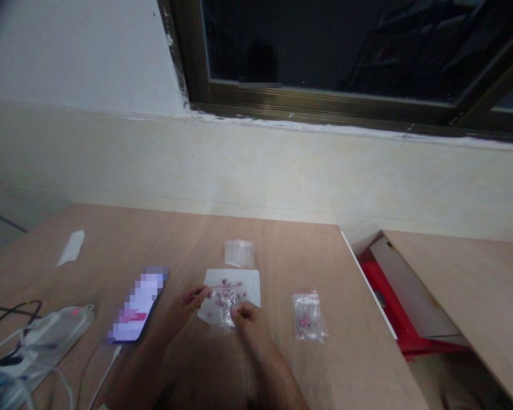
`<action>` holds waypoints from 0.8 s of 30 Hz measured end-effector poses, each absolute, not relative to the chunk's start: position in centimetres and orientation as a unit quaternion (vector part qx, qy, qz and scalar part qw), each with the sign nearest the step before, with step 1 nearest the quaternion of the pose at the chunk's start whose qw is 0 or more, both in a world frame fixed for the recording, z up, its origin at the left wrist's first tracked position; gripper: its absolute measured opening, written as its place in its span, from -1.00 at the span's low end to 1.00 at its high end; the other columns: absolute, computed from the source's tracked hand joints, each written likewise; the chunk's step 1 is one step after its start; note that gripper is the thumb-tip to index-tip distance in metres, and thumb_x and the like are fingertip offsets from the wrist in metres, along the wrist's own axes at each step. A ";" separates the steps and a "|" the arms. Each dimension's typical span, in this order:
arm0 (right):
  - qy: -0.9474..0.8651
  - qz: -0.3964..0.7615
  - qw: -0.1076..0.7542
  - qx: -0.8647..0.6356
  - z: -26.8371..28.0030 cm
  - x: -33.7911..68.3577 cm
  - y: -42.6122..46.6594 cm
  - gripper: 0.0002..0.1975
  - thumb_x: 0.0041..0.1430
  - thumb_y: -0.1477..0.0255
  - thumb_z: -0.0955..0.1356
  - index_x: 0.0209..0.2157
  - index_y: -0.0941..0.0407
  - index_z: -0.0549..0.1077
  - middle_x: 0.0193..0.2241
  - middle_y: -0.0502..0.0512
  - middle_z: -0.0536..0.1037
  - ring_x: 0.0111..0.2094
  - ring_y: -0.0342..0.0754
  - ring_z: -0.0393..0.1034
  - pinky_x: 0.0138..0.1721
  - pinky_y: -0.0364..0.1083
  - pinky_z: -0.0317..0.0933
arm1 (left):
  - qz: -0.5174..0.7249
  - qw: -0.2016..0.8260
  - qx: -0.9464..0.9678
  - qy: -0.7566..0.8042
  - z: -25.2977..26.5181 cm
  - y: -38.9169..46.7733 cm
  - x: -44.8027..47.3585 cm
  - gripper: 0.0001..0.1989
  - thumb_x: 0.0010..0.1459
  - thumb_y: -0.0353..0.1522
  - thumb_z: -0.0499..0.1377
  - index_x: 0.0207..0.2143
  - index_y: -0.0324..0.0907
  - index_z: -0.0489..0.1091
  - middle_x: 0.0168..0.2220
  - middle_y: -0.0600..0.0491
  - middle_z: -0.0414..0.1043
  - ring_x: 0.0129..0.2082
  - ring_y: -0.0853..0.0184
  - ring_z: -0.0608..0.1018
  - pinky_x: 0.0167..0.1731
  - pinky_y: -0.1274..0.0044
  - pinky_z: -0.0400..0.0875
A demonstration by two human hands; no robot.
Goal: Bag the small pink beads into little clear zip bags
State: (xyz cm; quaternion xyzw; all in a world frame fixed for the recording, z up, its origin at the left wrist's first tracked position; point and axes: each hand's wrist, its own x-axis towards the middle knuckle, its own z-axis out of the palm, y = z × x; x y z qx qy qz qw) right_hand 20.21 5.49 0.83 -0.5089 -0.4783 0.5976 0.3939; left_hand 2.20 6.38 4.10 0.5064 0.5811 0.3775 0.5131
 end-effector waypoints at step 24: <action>-0.552 -0.016 0.103 -0.827 0.6 26.4 6.1 -0.68 -0.01 0.49 0.18 -0.20 0.28 0.36 -0.18 0.36 0.37 -0.18 0.16 0.23 -0.22 0.04 0.01 | 0.328 0.503 0.520 0.607 2.0 6.4 0.4 -0.72 -0.02 -0.19 -0.02 -0.53 -0.19 0.34 -0.60 0.10 0.29 -0.60 0.38 0.30 -0.54 0.55 0.20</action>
